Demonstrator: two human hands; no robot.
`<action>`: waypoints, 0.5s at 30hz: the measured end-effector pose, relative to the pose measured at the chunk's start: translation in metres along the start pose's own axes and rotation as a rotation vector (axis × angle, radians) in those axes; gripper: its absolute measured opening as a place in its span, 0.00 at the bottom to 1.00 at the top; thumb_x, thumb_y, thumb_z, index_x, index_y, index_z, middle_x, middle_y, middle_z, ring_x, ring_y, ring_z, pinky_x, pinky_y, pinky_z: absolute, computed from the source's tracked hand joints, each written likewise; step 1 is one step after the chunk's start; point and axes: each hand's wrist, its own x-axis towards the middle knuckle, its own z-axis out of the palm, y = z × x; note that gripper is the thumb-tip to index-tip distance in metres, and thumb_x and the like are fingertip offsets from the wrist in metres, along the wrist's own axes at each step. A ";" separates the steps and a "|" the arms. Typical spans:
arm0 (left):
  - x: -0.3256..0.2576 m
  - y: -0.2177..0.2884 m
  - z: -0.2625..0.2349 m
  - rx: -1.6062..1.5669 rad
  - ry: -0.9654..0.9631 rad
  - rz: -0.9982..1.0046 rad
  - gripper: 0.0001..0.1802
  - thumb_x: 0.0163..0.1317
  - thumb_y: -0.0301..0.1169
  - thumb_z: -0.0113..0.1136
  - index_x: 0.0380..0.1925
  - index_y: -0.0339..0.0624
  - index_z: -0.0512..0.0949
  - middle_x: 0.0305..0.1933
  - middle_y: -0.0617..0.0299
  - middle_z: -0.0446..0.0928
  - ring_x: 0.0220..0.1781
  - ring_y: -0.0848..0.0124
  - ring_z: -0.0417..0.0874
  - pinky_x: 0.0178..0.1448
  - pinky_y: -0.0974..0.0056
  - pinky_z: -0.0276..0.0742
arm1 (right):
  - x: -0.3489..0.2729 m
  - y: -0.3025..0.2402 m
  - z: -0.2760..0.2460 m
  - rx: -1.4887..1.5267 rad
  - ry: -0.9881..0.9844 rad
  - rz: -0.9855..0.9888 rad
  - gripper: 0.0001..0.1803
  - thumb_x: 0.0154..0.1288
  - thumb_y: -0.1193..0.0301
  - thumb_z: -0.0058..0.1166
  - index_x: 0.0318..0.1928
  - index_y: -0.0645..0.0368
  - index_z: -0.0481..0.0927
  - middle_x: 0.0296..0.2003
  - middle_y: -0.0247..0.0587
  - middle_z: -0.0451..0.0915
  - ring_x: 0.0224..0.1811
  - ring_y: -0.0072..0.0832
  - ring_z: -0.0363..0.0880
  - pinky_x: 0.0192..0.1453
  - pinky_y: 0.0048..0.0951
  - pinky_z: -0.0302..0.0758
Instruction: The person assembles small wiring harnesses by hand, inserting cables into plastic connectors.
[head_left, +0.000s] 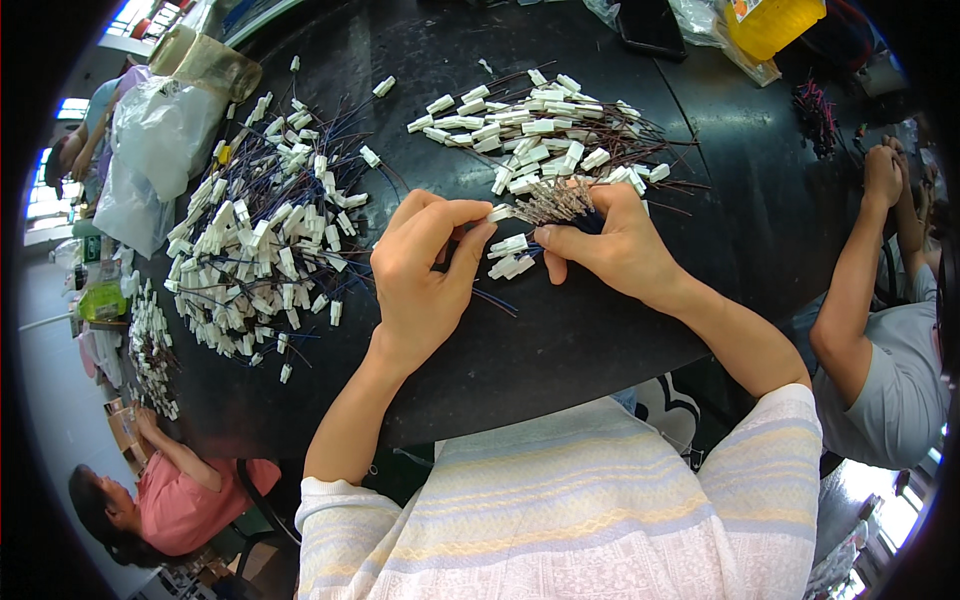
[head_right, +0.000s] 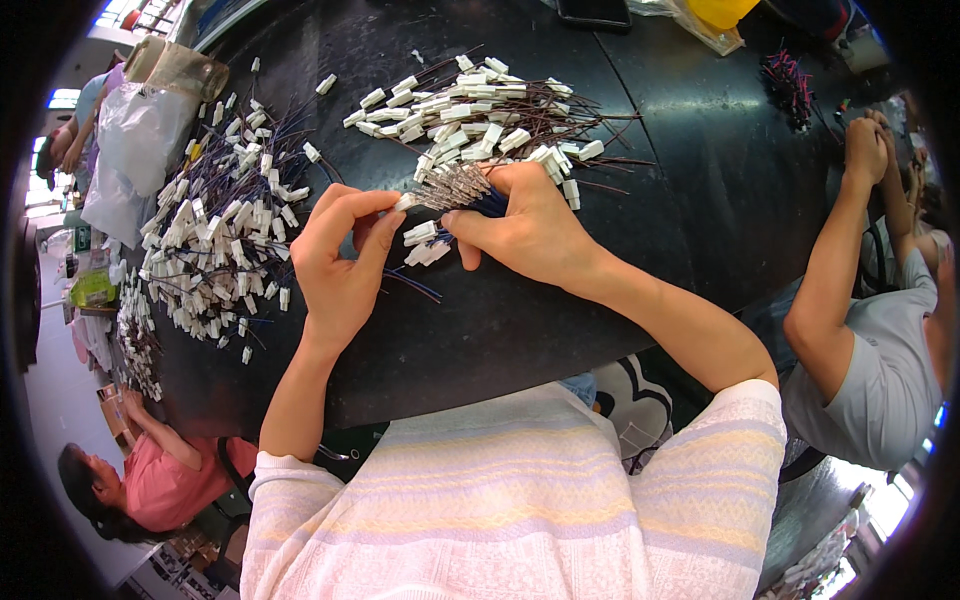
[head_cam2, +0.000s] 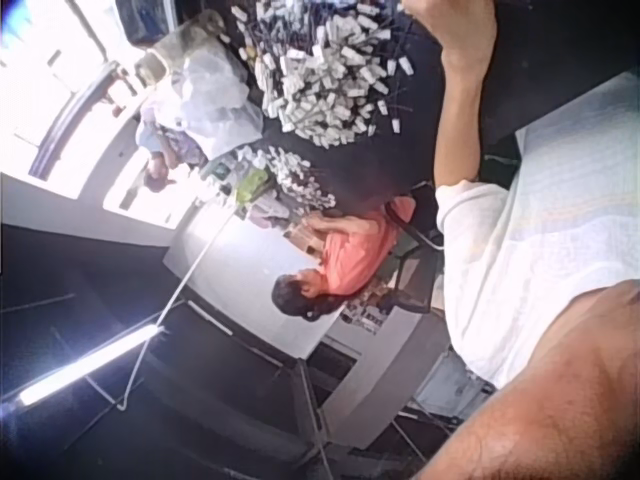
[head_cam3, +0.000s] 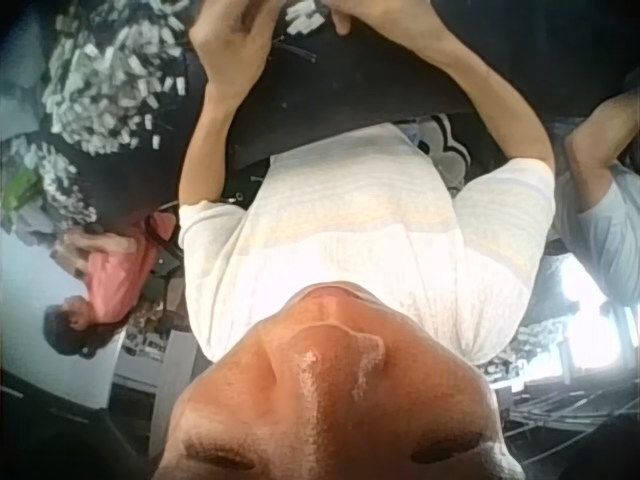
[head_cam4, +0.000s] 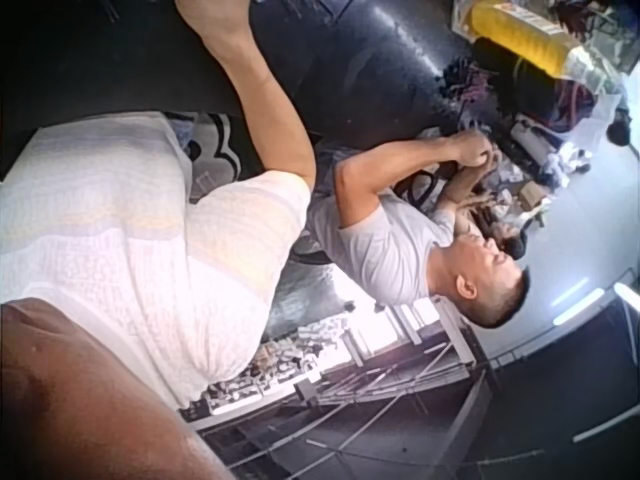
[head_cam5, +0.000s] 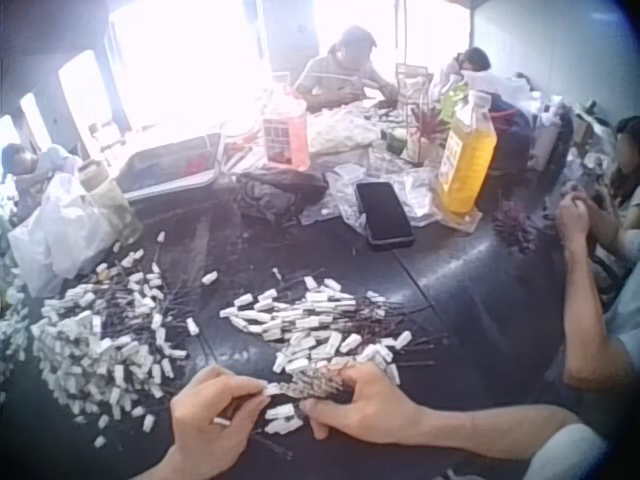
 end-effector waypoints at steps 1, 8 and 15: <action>0.000 0.001 -0.001 0.001 0.000 0.000 0.07 0.47 0.18 0.63 0.29 0.35 0.78 0.21 0.61 0.71 0.21 0.74 0.71 0.23 0.72 0.63 | 0.000 0.000 0.000 0.001 -0.001 0.000 0.05 0.54 0.76 0.52 0.29 0.65 0.77 0.15 0.34 0.76 0.19 0.18 0.73 0.28 0.21 0.68; 0.003 -0.002 -0.002 0.174 -0.024 0.331 0.11 0.44 0.15 0.62 0.31 0.32 0.78 0.28 0.56 0.77 0.27 0.67 0.74 0.27 0.70 0.69 | -0.001 0.000 -0.001 0.000 0.032 0.022 0.04 0.54 0.76 0.53 0.30 0.65 0.77 0.16 0.35 0.76 0.20 0.18 0.74 0.29 0.21 0.69; 0.001 0.002 0.004 0.208 -0.057 0.452 0.15 0.39 0.12 0.60 0.32 0.30 0.78 0.30 0.53 0.78 0.27 0.63 0.74 0.28 0.66 0.70 | -0.002 -0.002 0.000 0.019 0.109 0.076 0.04 0.54 0.76 0.54 0.29 0.65 0.77 0.17 0.35 0.77 0.20 0.18 0.74 0.30 0.21 0.70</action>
